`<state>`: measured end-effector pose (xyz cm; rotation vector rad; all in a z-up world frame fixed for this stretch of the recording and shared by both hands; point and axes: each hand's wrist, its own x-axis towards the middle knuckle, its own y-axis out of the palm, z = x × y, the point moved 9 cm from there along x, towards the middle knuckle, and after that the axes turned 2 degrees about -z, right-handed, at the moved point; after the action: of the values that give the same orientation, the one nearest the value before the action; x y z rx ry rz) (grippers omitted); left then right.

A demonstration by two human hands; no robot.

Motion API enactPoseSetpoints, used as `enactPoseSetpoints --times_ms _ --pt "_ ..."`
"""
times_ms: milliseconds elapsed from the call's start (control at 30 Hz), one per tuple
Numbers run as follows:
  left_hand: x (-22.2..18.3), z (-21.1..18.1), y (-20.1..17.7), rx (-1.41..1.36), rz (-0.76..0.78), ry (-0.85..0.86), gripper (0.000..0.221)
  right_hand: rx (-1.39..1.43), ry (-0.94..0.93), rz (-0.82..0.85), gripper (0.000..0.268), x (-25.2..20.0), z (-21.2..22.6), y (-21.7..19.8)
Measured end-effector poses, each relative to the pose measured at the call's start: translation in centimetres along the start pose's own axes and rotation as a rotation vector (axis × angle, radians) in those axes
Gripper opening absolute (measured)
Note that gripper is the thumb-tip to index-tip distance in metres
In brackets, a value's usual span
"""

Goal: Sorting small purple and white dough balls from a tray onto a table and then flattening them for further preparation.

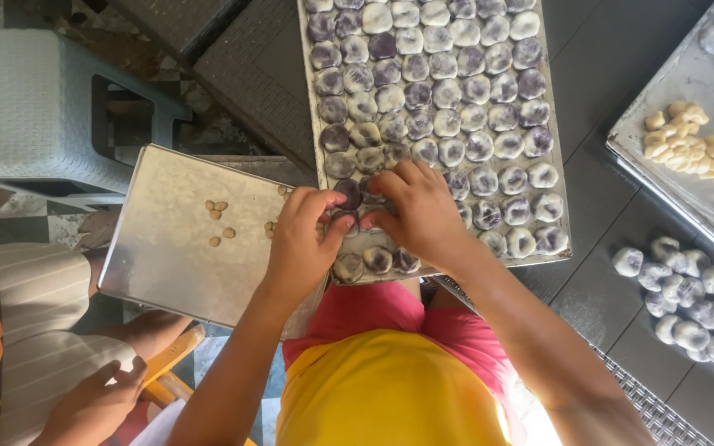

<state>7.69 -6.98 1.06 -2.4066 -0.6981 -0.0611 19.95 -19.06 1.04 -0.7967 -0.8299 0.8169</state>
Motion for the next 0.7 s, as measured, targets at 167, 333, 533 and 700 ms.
enactPoseSetpoints --times_ms 167,333,533,700 --pt "-2.0 -3.5 -0.7 0.286 0.173 0.117 0.049 -0.099 -0.123 -0.139 0.021 -1.5 2.8 -2.7" --pt "-4.3 -2.8 2.3 0.498 0.293 0.263 0.069 -0.143 -0.212 -0.188 0.018 -2.2 2.9 -2.7" --pt "-2.2 -2.9 2.4 0.485 0.196 0.270 0.075 -0.202 -0.208 0.009 0.052 -0.9 3.4 -2.5" --pt "-2.0 -1.5 3.2 0.582 0.207 0.259 0.078 -0.241 -0.257 0.195 0.064 -0.6 3.2 -1.0"
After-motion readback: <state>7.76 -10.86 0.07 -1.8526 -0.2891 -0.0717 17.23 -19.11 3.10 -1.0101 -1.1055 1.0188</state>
